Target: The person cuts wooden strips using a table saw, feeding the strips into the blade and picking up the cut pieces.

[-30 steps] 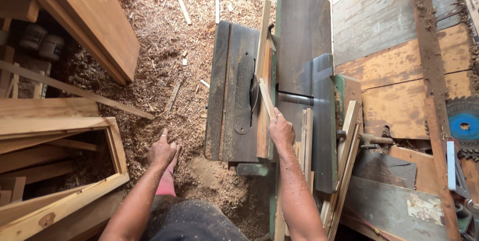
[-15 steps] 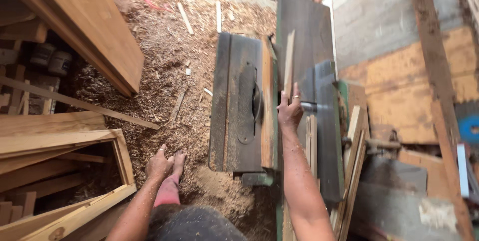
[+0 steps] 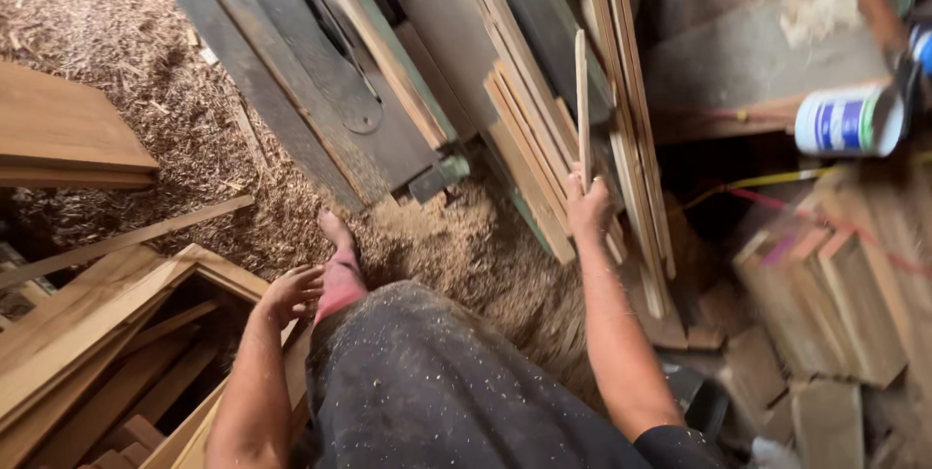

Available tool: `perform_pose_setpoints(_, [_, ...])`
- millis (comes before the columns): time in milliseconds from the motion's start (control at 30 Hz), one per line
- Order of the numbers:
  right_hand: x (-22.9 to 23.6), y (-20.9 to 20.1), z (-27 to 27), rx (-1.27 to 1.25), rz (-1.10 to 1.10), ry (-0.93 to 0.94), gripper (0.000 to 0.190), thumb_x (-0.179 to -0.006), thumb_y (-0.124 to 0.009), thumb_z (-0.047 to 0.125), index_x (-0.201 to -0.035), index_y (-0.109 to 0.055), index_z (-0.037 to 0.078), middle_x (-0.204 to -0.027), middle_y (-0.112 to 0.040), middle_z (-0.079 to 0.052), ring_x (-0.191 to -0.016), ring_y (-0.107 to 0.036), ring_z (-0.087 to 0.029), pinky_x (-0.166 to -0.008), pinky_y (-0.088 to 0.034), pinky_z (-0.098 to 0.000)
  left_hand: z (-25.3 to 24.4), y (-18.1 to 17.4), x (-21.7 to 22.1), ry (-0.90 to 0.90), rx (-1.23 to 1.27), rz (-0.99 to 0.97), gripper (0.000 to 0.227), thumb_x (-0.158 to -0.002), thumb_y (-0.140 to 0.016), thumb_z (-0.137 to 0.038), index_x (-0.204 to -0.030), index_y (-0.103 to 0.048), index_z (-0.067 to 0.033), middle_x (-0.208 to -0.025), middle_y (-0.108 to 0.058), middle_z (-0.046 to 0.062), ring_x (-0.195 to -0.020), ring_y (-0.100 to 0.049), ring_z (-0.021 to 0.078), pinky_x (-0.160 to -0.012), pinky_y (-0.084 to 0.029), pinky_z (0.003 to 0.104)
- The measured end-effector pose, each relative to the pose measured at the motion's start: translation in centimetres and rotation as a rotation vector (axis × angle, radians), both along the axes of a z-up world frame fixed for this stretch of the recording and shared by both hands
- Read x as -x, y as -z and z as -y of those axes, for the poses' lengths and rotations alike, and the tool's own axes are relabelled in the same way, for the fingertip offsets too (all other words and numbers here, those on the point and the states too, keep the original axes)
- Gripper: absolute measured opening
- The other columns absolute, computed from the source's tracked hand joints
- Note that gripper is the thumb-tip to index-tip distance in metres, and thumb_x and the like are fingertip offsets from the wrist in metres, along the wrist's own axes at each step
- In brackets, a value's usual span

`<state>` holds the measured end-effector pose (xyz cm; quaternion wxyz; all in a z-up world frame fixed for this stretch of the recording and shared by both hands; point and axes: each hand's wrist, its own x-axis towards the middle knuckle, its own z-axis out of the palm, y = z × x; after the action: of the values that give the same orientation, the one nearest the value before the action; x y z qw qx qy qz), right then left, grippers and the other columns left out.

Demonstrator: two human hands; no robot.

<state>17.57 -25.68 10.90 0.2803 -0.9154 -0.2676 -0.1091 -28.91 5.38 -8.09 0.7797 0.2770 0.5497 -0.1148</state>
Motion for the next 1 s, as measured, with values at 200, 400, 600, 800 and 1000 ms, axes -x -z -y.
perform_pose_setpoints(200, [0.8, 1.9, 5.6, 0.494, -0.580, 0.334, 0.037, -0.099, -0.069, 0.046, -0.100, -0.070, 0.009, -0.087, -0.072, -0.010, -0.077, -0.070, -0.029, -0.066, -0.058, -0.0440, -0.6, -2.8, 0.4, 0.634, -0.170, -0.530, 0.092, -0.085, -0.074, -0.067, -0.153, -0.047, -0.0100, -0.154, -0.043, 0.016, -0.141, -0.038, 0.0334, -0.104, -0.037, 0.068])
perform_pose_setpoints(400, [1.1, 9.3, 6.0, 0.273, -0.142, -0.042, 0.053, -0.085, -0.081, 0.048, -0.112, -0.071, 0.003, -0.111, -0.069, -0.013, -0.090, -0.068, -0.022, -0.073, -0.057, -0.0321, -0.1, -2.4, 2.1, 0.308, -0.162, -0.296, 0.082, -0.084, -0.067, -0.063, -0.151, -0.055, -0.0163, -0.153, -0.055, 0.019, -0.138, -0.052, 0.0374, -0.106, -0.044, 0.063])
perform_pose_setpoints(600, [6.7, 6.9, 8.2, 0.428, -0.524, 0.338, 0.053, -0.092, -0.080, 0.044, -0.128, -0.064, 0.009, -0.120, -0.064, -0.010, -0.088, -0.069, -0.024, -0.064, -0.057, -0.0352, 5.7, -1.9, 3.6, 0.446, -0.830, -0.327, 0.070, -0.089, -0.072, -0.057, -0.140, -0.066, -0.0084, -0.124, -0.075, 0.016, -0.114, -0.070, 0.0299, -0.100, -0.053, 0.041])
perform_pose_setpoints(800, [8.9, 7.2, 9.8, 0.512, -0.178, 0.110, 0.052, -0.088, -0.081, 0.035, -0.136, -0.065, 0.025, -0.129, -0.063, 0.002, -0.080, -0.069, -0.018, -0.060, -0.057, -0.0326, 8.4, -2.5, 5.3, 0.596, -0.684, -0.382, 0.070, -0.082, -0.079, -0.050, -0.136, -0.067, -0.0069, -0.124, -0.074, 0.019, -0.115, -0.071, 0.0313, -0.101, -0.053, 0.039])
perform_pose_setpoints(1000, [10.4, 7.9, 11.4, 0.506, -0.188, 0.076, 0.059, -0.083, -0.084, 0.027, -0.137, -0.062, 0.026, -0.146, -0.059, 0.006, -0.071, -0.069, -0.014, -0.056, -0.055, -0.0265, 4.8, -2.7, 3.5, 0.638, -0.748, -0.403, 0.068, -0.086, -0.078, -0.053, -0.138, -0.068, -0.0106, -0.126, -0.073, 0.017, -0.117, -0.069, 0.0309, -0.104, -0.050, 0.040])
